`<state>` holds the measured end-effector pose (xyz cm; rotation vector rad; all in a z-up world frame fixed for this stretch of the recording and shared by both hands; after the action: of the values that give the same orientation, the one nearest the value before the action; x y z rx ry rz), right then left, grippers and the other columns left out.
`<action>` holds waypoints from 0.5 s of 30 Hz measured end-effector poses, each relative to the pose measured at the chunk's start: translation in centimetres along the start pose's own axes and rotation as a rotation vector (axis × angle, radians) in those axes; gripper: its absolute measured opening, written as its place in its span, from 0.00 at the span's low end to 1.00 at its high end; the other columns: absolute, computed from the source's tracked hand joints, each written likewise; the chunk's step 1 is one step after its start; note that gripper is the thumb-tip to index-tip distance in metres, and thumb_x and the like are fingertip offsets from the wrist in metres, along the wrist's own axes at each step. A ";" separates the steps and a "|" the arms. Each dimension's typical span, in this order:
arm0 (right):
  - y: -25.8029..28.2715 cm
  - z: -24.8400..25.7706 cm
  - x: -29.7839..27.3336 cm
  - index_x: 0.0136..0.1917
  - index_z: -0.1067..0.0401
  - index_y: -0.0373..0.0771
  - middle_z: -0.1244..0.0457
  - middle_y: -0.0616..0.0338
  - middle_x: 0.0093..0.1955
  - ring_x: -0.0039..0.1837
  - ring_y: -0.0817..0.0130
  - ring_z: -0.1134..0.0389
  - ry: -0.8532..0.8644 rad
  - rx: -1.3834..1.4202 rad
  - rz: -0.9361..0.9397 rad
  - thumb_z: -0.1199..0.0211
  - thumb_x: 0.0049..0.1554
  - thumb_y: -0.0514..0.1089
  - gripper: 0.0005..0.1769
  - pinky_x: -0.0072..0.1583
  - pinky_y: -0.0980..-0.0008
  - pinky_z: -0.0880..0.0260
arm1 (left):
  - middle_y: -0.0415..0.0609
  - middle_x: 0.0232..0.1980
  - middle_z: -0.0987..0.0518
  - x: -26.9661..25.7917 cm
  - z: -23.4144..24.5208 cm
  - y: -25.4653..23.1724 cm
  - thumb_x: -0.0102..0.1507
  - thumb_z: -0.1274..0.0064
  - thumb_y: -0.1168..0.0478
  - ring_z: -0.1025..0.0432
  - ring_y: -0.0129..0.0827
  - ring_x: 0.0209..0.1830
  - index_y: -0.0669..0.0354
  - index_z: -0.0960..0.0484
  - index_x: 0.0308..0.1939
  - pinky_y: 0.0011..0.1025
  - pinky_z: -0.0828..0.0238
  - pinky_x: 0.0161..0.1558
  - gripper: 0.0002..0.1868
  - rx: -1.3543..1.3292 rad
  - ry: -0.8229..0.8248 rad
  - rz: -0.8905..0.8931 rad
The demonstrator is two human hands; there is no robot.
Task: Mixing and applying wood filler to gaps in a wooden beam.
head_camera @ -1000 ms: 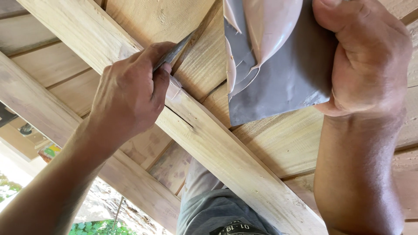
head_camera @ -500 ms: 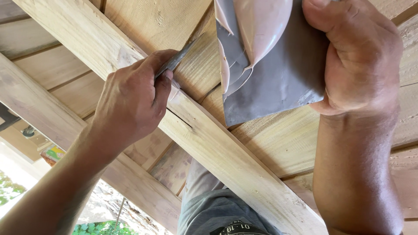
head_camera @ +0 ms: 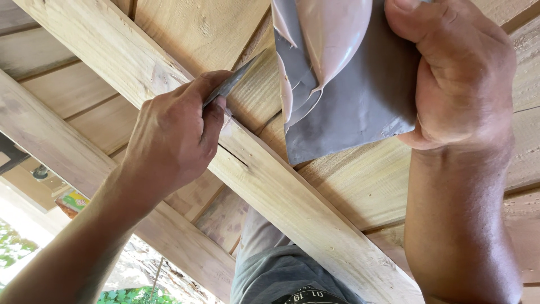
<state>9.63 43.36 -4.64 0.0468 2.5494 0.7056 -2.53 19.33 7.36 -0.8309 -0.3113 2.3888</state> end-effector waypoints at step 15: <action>-0.3 1.2 -0.2 0.62 0.28 0.25 0.33 0.54 0.57 0.53 0.72 0.34 0.077 -0.285 0.206 0.43 0.77 0.29 0.04 0.57 0.75 0.32 | 0.60 0.32 0.20 -0.3 -0.6 -0.5 0.71 0.53 0.65 0.24 0.51 0.26 0.63 0.21 0.59 0.44 0.29 0.31 0.14 0.006 0.020 0.015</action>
<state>10.36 43.59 -5.61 0.1918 2.5128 1.1645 -1.76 19.61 7.25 -0.8567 -0.2901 2.3925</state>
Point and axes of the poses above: each hand's wrist, its own x-axis towards the middle knuckle, its own z-axis out of the back of the hand, y = z × x, the point moved 3 cm from there along x, towards the middle knuckle
